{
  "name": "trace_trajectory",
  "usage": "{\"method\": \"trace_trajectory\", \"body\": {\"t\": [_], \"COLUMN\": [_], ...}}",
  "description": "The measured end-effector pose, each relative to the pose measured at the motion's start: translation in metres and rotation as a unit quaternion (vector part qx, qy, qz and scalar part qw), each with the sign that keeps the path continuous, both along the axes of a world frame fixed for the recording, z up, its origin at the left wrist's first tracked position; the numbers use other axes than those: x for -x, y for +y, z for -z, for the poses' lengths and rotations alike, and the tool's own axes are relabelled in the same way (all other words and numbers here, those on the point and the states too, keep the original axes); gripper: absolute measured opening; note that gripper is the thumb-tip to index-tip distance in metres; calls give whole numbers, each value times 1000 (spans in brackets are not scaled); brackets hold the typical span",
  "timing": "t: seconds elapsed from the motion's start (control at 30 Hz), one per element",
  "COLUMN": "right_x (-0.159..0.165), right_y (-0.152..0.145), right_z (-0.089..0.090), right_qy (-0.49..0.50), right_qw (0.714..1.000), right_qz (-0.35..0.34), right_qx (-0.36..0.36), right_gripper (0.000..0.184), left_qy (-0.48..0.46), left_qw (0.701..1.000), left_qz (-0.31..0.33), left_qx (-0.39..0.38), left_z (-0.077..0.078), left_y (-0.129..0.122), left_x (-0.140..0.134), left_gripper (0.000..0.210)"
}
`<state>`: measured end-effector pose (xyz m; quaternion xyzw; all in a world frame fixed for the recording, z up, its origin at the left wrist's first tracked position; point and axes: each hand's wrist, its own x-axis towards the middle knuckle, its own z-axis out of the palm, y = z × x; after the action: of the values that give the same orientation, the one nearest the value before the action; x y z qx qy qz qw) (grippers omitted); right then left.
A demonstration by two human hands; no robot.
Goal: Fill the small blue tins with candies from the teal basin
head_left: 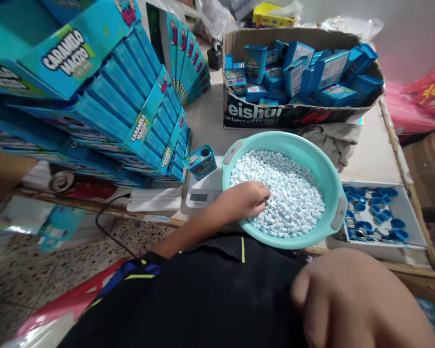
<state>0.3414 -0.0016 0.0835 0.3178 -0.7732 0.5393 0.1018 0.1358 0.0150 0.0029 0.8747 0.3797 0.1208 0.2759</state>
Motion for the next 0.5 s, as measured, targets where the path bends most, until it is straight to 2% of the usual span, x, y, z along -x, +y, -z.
{"method": "trace_trajectory", "body": {"t": [0.1,0.2,0.27,0.37,0.5], "right_x": [4,6,10,20,20], "right_y": [4,-2,-7,-12,-6], "right_z": [5,11,13,15,13], "right_qy": [-17,-41,-62,-52,8], "right_qw": [1000,996,993,996,998], "right_qz": [24,80,93,55,8], "right_qx": [3,28,34,56,56], "right_gripper": [45,37,38,44,35], "left_qy": [4,11,4,-3,4], "left_qw": [1000,1000,1000,1000,1000], "left_qz": [-7,-7,-3,-4,-7], "left_qx": [1,7,7,4,7], "left_z": [1,1,2,2,3], "left_y": [0,1,1,2,4], "left_x": [0,-1,-1,-2,-2], "left_gripper": [19,19,19,19,19]}}
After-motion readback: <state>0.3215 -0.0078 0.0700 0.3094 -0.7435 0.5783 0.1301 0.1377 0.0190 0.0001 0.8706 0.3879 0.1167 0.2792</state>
